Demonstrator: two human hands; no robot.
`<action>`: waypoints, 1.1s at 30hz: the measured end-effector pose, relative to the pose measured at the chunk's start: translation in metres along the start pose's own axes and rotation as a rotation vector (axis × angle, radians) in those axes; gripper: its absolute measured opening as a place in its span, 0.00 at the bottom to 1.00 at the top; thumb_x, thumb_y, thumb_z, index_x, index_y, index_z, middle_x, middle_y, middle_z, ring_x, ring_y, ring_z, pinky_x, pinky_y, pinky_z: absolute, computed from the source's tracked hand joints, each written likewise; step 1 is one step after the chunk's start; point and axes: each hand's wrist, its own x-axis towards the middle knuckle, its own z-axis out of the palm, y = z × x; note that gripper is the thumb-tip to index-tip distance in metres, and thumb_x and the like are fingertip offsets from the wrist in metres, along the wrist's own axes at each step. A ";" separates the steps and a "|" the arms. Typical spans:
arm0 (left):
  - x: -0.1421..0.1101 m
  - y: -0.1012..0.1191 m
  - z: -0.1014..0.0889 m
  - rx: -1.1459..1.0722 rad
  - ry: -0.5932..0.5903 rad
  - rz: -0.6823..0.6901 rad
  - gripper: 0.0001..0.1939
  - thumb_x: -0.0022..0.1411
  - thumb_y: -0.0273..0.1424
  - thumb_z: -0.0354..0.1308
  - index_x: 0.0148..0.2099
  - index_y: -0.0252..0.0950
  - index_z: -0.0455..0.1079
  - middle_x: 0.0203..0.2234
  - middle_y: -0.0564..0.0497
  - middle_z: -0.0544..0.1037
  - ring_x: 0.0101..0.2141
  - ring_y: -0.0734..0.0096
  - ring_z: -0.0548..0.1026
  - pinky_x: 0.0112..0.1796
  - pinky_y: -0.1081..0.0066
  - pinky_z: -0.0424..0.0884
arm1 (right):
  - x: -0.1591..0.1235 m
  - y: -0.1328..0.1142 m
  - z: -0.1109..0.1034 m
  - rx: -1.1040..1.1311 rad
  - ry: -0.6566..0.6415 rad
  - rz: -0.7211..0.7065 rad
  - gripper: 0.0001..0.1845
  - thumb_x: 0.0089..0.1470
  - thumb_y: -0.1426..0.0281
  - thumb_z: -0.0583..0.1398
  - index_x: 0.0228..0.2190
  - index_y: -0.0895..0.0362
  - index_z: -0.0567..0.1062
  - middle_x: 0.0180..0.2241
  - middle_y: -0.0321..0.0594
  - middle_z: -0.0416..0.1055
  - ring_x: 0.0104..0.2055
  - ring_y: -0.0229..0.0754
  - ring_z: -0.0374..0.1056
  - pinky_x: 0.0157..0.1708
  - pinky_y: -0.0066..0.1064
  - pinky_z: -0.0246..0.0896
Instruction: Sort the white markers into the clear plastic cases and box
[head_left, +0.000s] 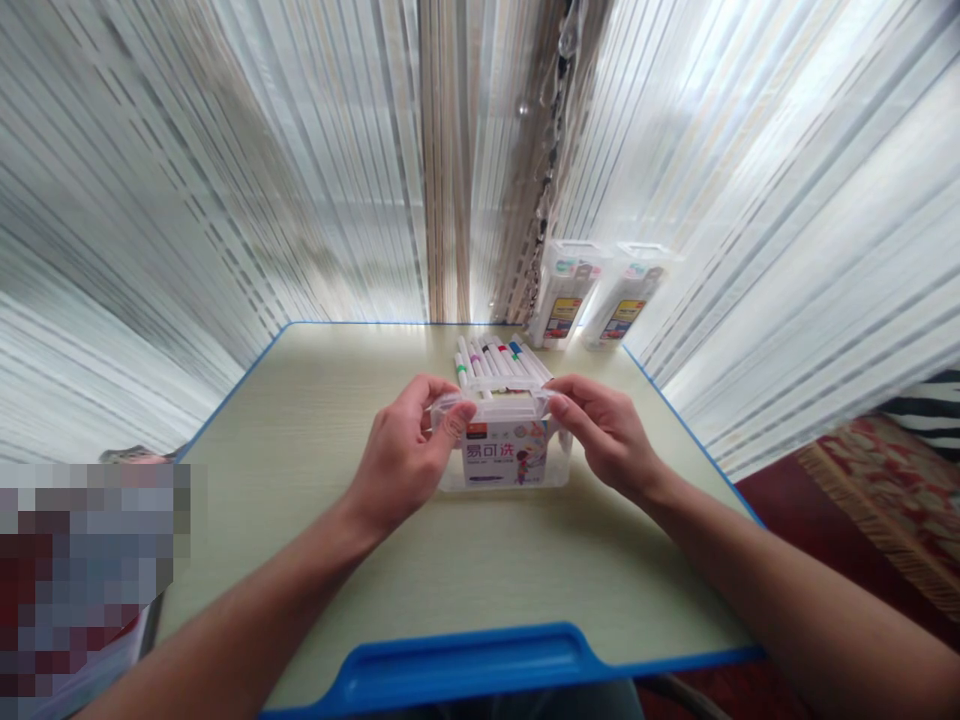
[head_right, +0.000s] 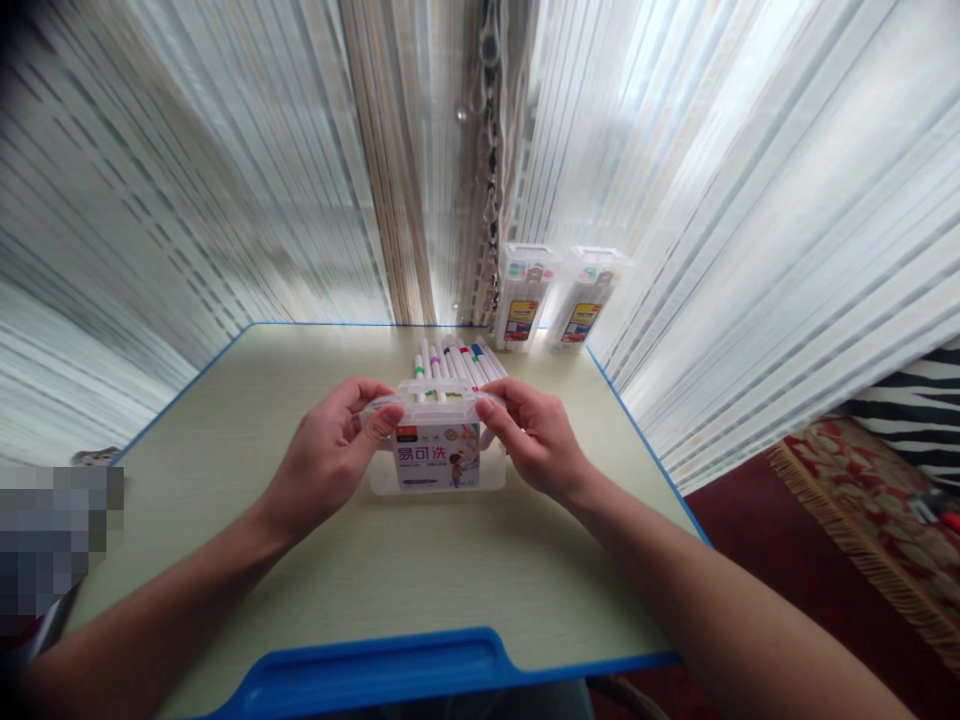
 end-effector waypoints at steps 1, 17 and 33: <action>0.000 0.000 0.000 0.001 0.001 0.000 0.19 0.64 0.46 0.60 0.45 0.34 0.69 0.37 0.46 0.80 0.35 0.61 0.81 0.31 0.69 0.76 | 0.000 0.000 0.000 0.002 0.002 0.002 0.19 0.61 0.53 0.60 0.34 0.57 0.74 0.23 0.37 0.73 0.25 0.39 0.72 0.21 0.27 0.63; 0.000 0.002 0.002 -0.015 0.001 -0.016 0.20 0.64 0.46 0.60 0.45 0.34 0.68 0.38 0.46 0.80 0.35 0.61 0.81 0.31 0.68 0.77 | 0.000 0.002 0.000 0.001 -0.011 0.017 0.21 0.61 0.52 0.60 0.35 0.58 0.75 0.26 0.38 0.74 0.27 0.40 0.73 0.22 0.27 0.66; 0.002 0.000 0.002 -0.008 0.037 -0.018 0.21 0.62 0.48 0.61 0.45 0.34 0.69 0.34 0.47 0.80 0.34 0.63 0.79 0.32 0.69 0.74 | 0.001 0.005 0.000 0.022 -0.039 0.045 0.20 0.61 0.53 0.60 0.36 0.58 0.74 0.27 0.39 0.75 0.26 0.39 0.74 0.20 0.26 0.64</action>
